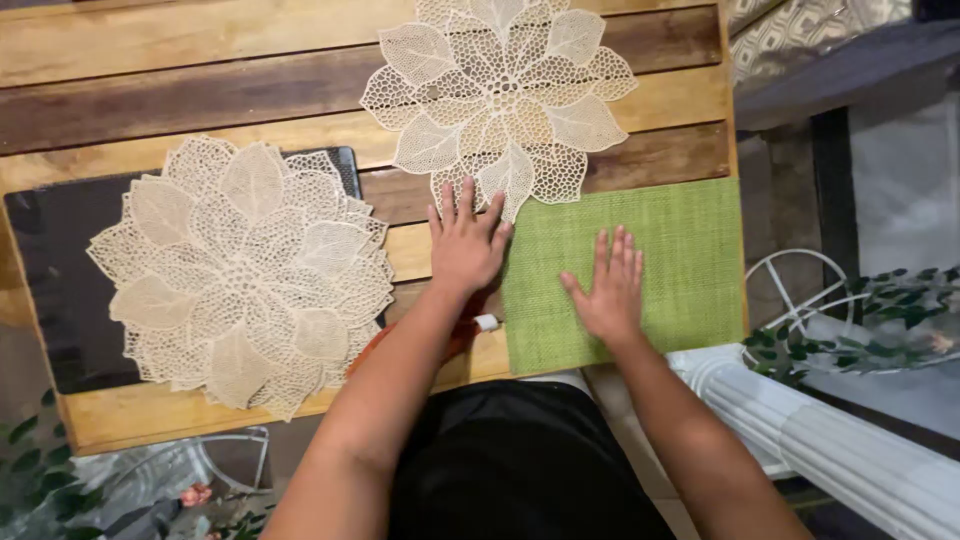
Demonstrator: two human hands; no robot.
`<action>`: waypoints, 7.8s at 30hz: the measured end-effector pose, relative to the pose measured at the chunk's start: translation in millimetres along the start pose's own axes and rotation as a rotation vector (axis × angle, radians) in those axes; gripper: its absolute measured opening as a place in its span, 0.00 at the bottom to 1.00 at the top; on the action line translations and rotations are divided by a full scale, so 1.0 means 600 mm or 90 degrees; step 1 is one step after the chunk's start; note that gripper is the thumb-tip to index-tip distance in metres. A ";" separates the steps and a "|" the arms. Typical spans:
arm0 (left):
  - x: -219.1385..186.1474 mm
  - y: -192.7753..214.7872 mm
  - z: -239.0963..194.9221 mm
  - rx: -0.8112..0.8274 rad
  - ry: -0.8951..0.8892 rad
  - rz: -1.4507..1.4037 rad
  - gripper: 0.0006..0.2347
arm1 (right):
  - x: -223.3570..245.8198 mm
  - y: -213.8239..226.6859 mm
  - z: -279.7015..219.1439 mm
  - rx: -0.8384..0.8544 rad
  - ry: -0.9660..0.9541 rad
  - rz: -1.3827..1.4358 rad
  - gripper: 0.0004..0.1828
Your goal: Organize and arrange various decorative placemats on a wooden table.
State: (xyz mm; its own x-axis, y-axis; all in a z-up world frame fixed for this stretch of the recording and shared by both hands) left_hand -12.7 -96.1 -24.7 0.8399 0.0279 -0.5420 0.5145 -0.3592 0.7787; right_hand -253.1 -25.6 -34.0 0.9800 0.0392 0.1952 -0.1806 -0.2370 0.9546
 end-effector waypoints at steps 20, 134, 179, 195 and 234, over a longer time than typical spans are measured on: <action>-0.004 -0.036 0.027 -0.118 0.003 0.136 0.24 | -0.024 0.013 0.052 0.042 0.044 0.027 0.54; 0.003 0.375 -0.431 -0.392 -0.277 0.127 0.10 | 0.399 -0.187 0.238 0.232 0.069 0.613 0.28; 0.444 0.294 -0.284 -0.130 0.294 -0.591 0.24 | 0.775 0.085 -0.003 0.108 0.430 0.437 0.16; 0.525 0.182 -0.260 -0.232 0.285 -0.576 0.19 | 0.587 -0.085 0.212 -0.075 0.076 0.282 0.45; 0.511 0.190 -0.288 -0.229 0.354 -0.622 0.19 | 0.616 -0.122 0.254 0.202 0.103 0.740 0.13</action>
State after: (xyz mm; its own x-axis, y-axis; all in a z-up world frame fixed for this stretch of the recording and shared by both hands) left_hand 333.6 32.7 -47.5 -0.0232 0.5798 -0.8144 0.9254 0.3207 0.2019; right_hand 135.0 -141.8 -66.3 0.2208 -0.2397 0.9454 -0.8939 -0.4375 0.0979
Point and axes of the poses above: each hand's wrist, its own z-axis towards the middle knuckle, its own y-axis out of the back of the hand, x = y × z, the point moved 10 cm from there along z, towards the middle knuckle, and after that the axes turned 5 degrees about x, right-handed, at the moved point
